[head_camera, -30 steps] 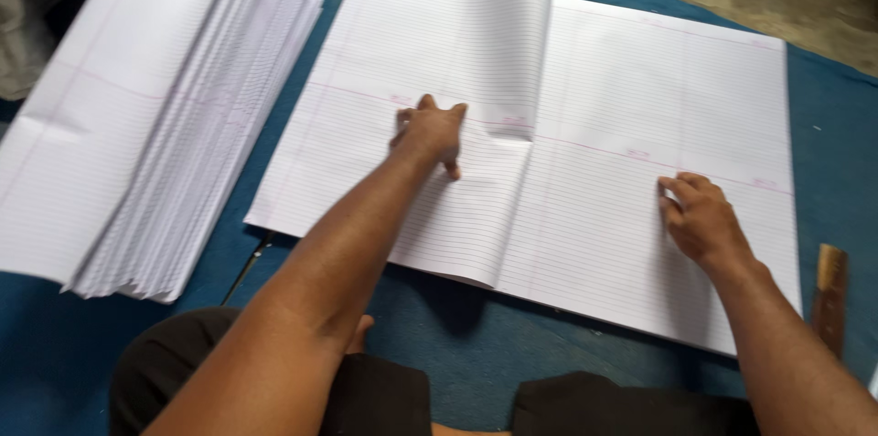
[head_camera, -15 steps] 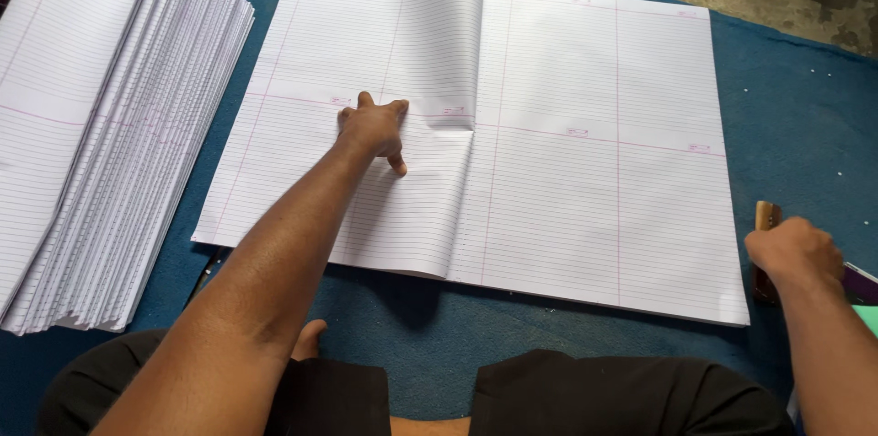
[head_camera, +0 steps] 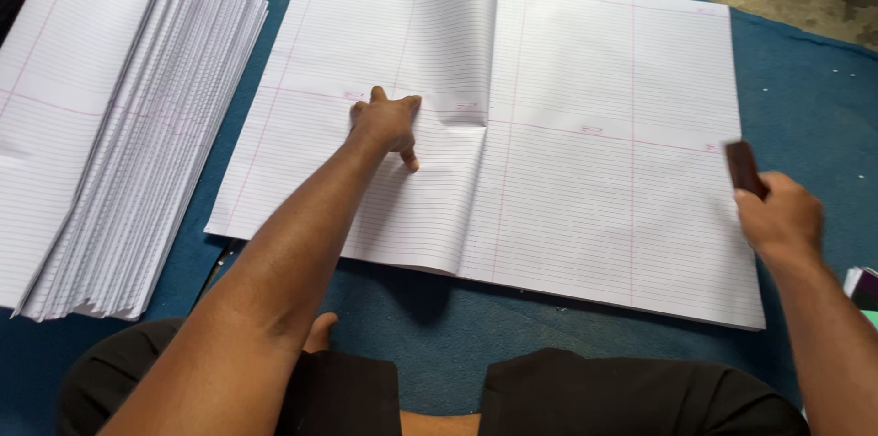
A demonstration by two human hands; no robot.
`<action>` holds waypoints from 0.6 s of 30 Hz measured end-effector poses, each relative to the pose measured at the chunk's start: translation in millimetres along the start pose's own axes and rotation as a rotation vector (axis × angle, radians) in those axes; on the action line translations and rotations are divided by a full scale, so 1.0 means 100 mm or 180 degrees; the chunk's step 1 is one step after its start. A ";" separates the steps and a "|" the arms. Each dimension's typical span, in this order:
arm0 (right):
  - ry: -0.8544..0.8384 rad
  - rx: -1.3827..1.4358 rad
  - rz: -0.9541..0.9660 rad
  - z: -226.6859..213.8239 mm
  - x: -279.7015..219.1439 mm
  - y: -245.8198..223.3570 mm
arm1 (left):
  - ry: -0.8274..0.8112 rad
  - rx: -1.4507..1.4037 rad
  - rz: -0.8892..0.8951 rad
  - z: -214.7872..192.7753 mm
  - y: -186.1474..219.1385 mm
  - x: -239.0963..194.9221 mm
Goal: The person sits on the floor and repeatedly folds large lined paper sheets in half using a wooden tool to press the crease. They handle the sheets one at a time, folding and pressing each before moving to the next.
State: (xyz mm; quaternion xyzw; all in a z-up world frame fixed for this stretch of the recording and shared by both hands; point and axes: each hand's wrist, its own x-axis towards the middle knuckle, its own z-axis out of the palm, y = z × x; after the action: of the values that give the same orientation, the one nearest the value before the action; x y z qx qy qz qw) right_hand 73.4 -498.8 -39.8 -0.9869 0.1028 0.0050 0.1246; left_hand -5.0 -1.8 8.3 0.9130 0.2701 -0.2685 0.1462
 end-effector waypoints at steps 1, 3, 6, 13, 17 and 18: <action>-0.0218 0.0177 0.0005 -0.04 -0.04 -0.19 | -0.0008 -0.0027 0.0000 -0.01 0.00 -0.02; -0.0550 0.0420 -0.0135 -0.04 -0.15 -0.59 | -0.0023 -0.0087 0.0003 -0.03 0.01 -0.06; -0.0410 0.0443 -0.1376 0.03 -0.30 -1.14 | -0.0027 -0.0145 -0.0032 -0.06 0.02 -0.12; -0.1149 0.0770 -0.1856 0.30 -0.80 -2.20 | -0.0055 -0.0269 -0.0020 -0.07 0.02 -0.14; -0.1452 0.0702 -0.2077 0.38 -1.12 -2.55 | -0.0120 -0.0195 0.0041 -0.06 0.01 -0.08; -0.1500 0.0584 -0.2140 0.39 -1.17 -2.58 | -0.0132 -0.0180 0.0064 -0.06 0.00 -0.07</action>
State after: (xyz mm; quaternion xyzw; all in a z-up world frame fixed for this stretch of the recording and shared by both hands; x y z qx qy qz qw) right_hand 11.8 -221.4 -10.2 -0.9222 -0.2562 0.1805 0.2267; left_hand -7.1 -2.5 16.9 0.9054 0.2653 -0.2781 0.1803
